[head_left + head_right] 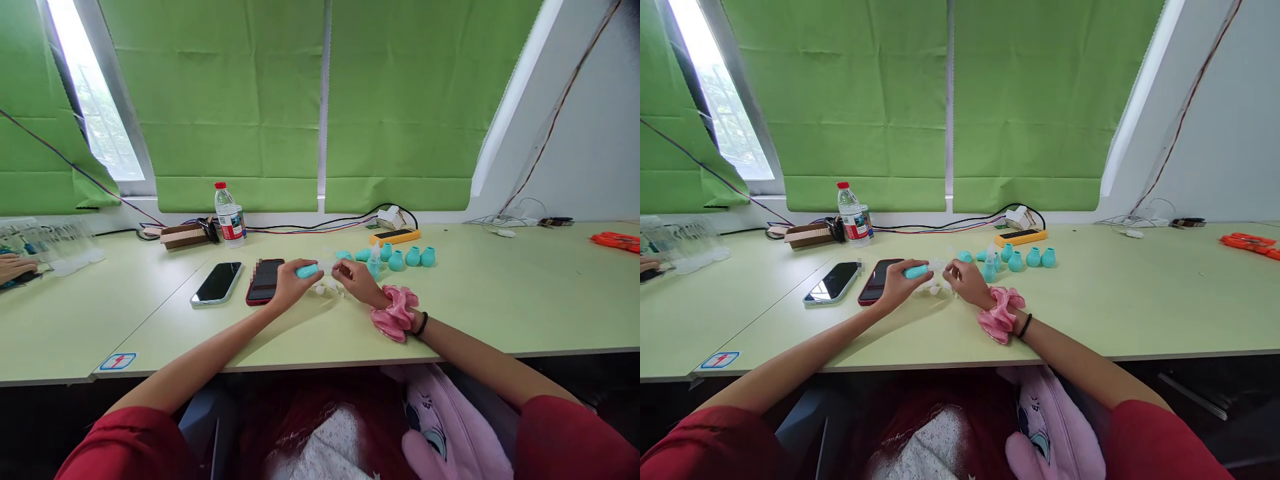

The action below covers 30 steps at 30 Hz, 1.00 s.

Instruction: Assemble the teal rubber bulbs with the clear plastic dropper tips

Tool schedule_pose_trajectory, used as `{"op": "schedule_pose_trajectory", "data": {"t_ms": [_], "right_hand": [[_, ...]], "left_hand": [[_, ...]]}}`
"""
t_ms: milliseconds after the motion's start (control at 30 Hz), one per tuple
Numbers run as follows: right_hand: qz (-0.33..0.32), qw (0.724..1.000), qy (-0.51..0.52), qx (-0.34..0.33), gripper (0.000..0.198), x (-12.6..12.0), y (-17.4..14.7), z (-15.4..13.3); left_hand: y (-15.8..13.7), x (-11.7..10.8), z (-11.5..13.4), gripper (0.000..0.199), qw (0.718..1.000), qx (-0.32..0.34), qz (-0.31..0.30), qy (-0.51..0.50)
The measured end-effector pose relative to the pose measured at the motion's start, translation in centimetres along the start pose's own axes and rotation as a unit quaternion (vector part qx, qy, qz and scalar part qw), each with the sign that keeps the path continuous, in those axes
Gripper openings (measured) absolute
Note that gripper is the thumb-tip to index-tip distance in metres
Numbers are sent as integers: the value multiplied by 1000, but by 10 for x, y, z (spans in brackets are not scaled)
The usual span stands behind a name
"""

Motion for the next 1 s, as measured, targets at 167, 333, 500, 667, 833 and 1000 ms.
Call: {"op": "schedule_pose_trajectory", "data": {"t_ms": [167, 333, 500, 667, 833, 1000], "right_hand": [[-157, 967, -161, -120, 35, 27, -8, -23], [-214, 944, -227, -108, 23, 36, -10, -18], [-121, 971, -202, -48, 18, 10, 1, -7], [-24, 999, 30, 1, 27, -13, 8, 9], [-14, 980, 183, 80, 36, -14, 6, 18], [-46, 968, 222, 107, 40, -12, 4, 17]], "left_hand": [[5, 0, -8, 32, 999, -34, -13, -26], [5, 5, -13, 32, 998, -43, -29, -31], [5, 5, -15, 32, 998, -56, -32, -24], [7, 8, -18, 31, 995, -85, -50, -34], [6, 17, -21, 34, 984, -107, -118, -82], [3, 26, -25, 40, 963, -140, -170, -153]]}}
Point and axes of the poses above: each hand's wrist, its own y-axis towards the middle knuckle, its own x-axis out of the palm, z = x × y, the point moved 8 cm from there along y, towards the middle knuckle, and after that the axes turned 15 degrees about -x, right-handed, at the moved point
